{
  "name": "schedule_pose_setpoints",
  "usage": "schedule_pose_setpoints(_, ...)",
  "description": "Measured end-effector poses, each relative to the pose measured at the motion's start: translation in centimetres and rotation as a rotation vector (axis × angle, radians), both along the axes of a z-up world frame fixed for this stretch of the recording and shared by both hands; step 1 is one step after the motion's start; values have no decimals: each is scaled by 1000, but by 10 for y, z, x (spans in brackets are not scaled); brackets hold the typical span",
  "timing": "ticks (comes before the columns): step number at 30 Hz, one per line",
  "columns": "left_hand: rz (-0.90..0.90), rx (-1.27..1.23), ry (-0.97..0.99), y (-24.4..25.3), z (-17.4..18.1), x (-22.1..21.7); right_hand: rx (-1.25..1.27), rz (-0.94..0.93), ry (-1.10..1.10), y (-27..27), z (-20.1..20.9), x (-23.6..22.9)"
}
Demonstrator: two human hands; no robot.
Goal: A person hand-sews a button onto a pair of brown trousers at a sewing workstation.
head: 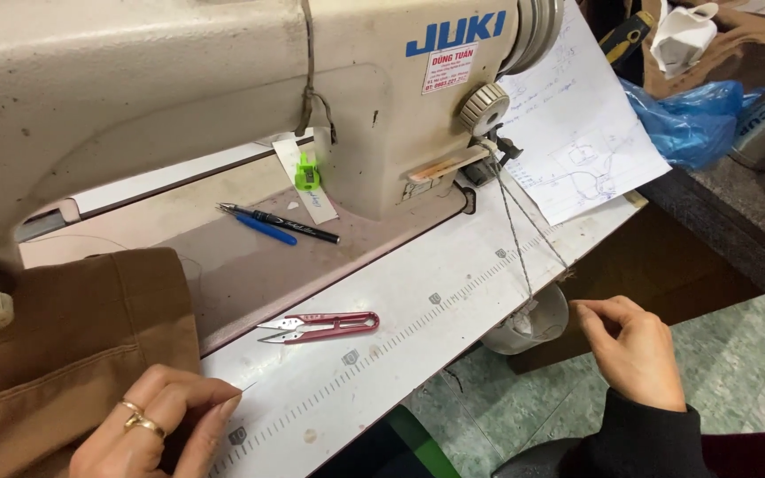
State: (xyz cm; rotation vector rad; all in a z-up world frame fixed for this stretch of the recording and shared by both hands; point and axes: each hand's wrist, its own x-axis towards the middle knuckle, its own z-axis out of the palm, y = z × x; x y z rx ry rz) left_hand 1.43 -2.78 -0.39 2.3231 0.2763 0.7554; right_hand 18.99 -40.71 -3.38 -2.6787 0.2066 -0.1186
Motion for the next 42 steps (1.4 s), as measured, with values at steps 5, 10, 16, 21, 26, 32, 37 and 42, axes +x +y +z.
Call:
schedule_pose_setpoints(5,-127,-40,-58,9,0,1,102,24,-268,-9,-16,-1)
schedule_pose_setpoints(10,-253,10,-87,21,1,-3,356,130,-362,54,3,-25)
schedule_pose_setpoints(16,-346,35,-193,25,4,-8,623,646,-258,155,33,-62)
schedule_pose_setpoints(21,-423,-76,-282,21,14,-21,814,1081,-134,225,45,-96)
schedule_pose_setpoints(26,-387,-165,-317,18,17,-40,886,1132,-88,246,58,-114)
schedule_pose_setpoints(32,-234,-270,-227,14,25,-51,948,1145,-66,253,60,-111)
schedule_pose_setpoints(37,145,-182,-361,16,5,-46,1137,871,-53,247,107,-78)
schedule_pose_setpoints(42,91,-245,-229,37,-43,-44,899,823,-760,254,192,-31)
